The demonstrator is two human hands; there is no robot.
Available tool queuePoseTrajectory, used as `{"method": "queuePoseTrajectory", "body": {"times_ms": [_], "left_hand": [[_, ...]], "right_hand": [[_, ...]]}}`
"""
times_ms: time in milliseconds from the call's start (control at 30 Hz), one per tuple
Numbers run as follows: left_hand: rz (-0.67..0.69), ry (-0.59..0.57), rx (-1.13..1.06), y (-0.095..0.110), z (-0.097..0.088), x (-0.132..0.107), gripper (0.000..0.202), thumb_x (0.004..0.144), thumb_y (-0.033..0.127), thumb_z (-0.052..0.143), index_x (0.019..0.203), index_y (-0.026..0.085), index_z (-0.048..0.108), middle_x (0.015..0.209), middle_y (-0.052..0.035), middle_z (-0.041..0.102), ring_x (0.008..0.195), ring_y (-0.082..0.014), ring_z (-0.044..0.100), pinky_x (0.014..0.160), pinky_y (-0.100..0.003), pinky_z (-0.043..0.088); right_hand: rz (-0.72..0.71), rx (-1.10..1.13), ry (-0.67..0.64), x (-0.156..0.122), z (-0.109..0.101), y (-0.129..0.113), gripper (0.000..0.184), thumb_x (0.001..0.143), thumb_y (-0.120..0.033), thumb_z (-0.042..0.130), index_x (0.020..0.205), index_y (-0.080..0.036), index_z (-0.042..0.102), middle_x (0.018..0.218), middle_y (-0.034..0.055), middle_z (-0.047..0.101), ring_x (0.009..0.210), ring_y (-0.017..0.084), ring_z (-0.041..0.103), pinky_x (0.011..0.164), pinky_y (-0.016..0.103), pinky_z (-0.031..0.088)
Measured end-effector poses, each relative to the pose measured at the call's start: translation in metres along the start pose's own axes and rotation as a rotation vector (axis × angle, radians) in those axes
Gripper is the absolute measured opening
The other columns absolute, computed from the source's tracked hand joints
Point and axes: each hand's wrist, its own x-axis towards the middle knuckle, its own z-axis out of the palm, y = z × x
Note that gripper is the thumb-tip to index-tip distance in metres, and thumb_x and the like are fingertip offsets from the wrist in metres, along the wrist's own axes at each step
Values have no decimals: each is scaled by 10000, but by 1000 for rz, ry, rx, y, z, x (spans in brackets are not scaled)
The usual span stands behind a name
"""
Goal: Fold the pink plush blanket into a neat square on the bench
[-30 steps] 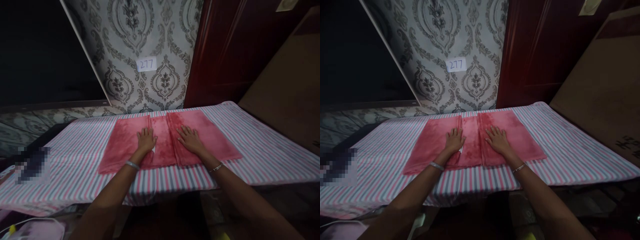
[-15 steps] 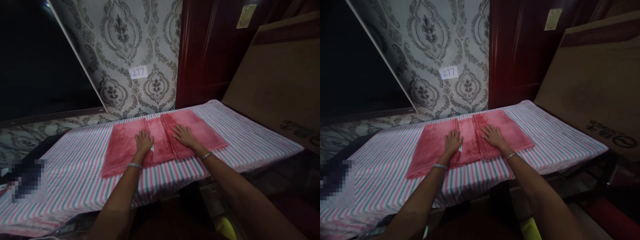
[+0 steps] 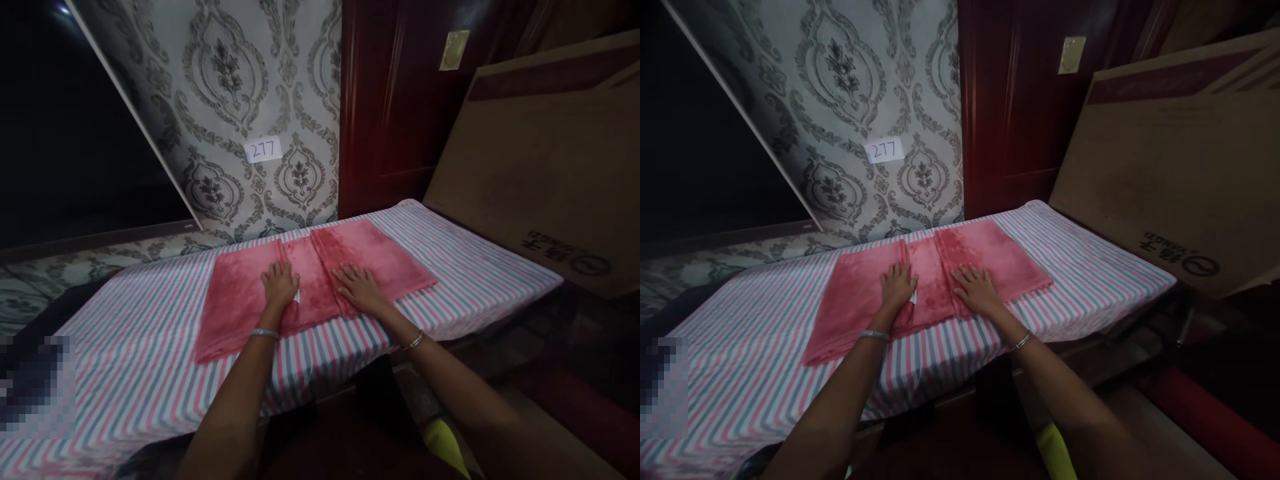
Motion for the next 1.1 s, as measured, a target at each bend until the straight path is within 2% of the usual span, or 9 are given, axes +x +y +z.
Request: {"method": "queuePoseTrajectory", "body": {"times_ms": [167, 267, 367, 467, 533, 633, 767, 967, 1100], "left_hand": [[4, 4, 6, 0, -2, -1, 594, 1012, 424, 359, 1544, 169, 429, 1598, -184, 426, 1489, -353, 342, 1182, -605, 300], [0, 2, 13, -1, -1, 0, 594, 1013, 431, 366, 1542, 171, 433, 1594, -181, 433, 1493, -352, 337, 1187, -607, 294], [-6, -5, 14, -2, 2, 1, 594, 1012, 432, 371, 1547, 178, 430, 1602, -180, 423, 1498, -350, 329, 1188, -610, 293], [3, 6, 12, -2, 3, 2, 592, 1012, 431, 369, 1547, 184, 432, 1600, -185, 423, 1496, -347, 334, 1186, -611, 295], [4, 11, 9, -2, 3, 2, 594, 1012, 432, 369, 1546, 180, 434, 1598, -189, 424, 1498, -349, 332, 1188, -614, 291], [-6, -1, -1, -1, 2, 0, 598, 1012, 428, 366, 1550, 173, 430, 1603, -188, 419, 1505, -353, 324, 1193, -614, 283], [-3, -1, -4, -1, -1, -2, 597, 1012, 424, 368, 1551, 173, 428, 1604, -182, 421, 1504, -351, 325, 1194, -606, 283], [-7, -3, -23, -1, -2, -3, 590, 1010, 420, 379, 1545, 178, 434, 1620, -173, 403, 1506, -352, 322, 1199, -605, 271], [1, 12, -30, -1, -3, -4, 589, 1007, 407, 384, 1540, 162, 443, 1607, -180, 420, 1496, -364, 335, 1190, -613, 279]], "right_hand": [[12, 0, 32, -1, 4, -4, 567, 1073, -446, 356, 1623, -313, 334, 1685, 58, 258, 1559, 306, 207, 1214, 622, 221], [-21, 90, 62, -1, 4, 7, 534, 1058, -396, 364, 1571, -275, 448, 1641, 74, 362, 1526, 287, 306, 1212, 571, 273], [1, 226, 208, -6, 2, 34, 516, 1022, -345, 351, 1451, -207, 601, 1505, 105, 550, 1427, 260, 465, 1196, 498, 345], [190, 260, 412, -18, -8, 75, 537, 970, -317, 355, 1397, -161, 641, 1426, 132, 615, 1374, 276, 516, 1183, 502, 373], [344, 229, 470, -25, -17, 102, 565, 930, -297, 389, 1417, -122, 614, 1426, 155, 609, 1361, 300, 523, 1174, 516, 384], [542, 195, 415, -30, -31, 134, 617, 903, -289, 445, 1474, -78, 546, 1432, 180, 598, 1323, 333, 556, 1134, 499, 434], [713, 289, 285, -21, -46, 153, 656, 926, -332, 504, 1530, -78, 480, 1406, 190, 615, 1257, 335, 616, 1073, 443, 486], [731, 574, 183, -2, -53, 168, 609, 912, -362, 601, 1458, -94, 568, 1269, 180, 698, 1129, 311, 686, 992, 416, 540], [747, 761, 142, 4, -56, 179, 622, 859, -396, 694, 1410, -120, 609, 1371, 185, 641, 1174, 313, 669, 986, 403, 558]]}}
